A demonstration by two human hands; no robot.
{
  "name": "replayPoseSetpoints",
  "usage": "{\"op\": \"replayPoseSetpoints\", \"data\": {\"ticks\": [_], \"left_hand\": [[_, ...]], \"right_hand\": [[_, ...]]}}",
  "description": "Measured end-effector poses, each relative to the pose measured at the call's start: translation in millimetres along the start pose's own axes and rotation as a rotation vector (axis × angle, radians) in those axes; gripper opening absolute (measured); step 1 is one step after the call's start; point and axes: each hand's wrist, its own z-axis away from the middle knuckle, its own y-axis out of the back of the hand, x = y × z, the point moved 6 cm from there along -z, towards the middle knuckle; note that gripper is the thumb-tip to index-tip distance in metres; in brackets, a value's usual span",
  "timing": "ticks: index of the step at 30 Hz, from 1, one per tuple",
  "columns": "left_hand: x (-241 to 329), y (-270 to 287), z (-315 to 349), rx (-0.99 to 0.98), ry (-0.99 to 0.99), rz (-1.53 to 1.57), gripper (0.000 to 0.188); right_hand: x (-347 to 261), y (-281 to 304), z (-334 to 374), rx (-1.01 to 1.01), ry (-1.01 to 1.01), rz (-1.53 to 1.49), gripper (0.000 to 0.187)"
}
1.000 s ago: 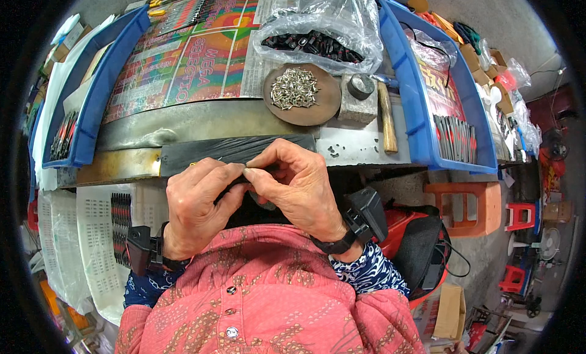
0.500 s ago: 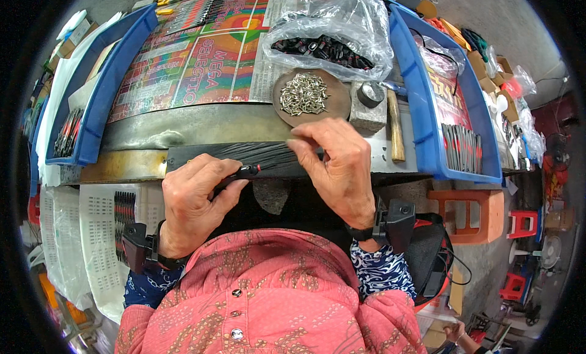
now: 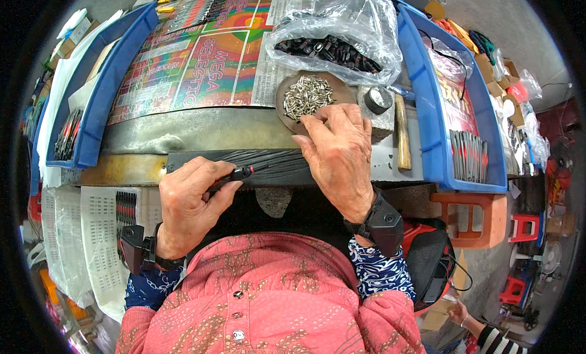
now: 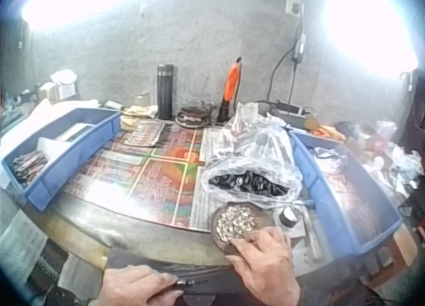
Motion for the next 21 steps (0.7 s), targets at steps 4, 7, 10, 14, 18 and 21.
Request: {"op": "replayPoseSetpoints", "data": {"ticks": [4,7,10,14,18,21], "left_hand": [[0.5,-1.6,-0.5,-0.017,0.009,-0.011,0.021],[0.7,-2.1,-0.2,-0.031,0.012,0.008,0.021],[1.6,-2.3,0.5,-0.028,0.003,0.038,0.021],[2.7,-1.1,3.1,-0.051,0.029,0.041,0.021],[4.9,0.4,4.1,-0.047,0.02,0.027,0.021],[5.7,0.3,4.7,-0.047,0.018,0.024,0.021]], "right_hand": [[0.6,0.5,-0.7,-0.006,0.006,-0.013,0.024],[1.0,1.1,-2.1,-0.031,0.012,-0.001,0.022],[0.5,2.1,-4.1,-0.046,0.026,-0.027,0.018],[1.4,3.4,-5.9,-0.062,0.008,-0.091,0.016],[0.7,5.0,-6.2,-0.075,0.002,-0.104,0.016],[1.7,5.3,-6.8,-0.085,0.0,-0.109,0.014]]}}
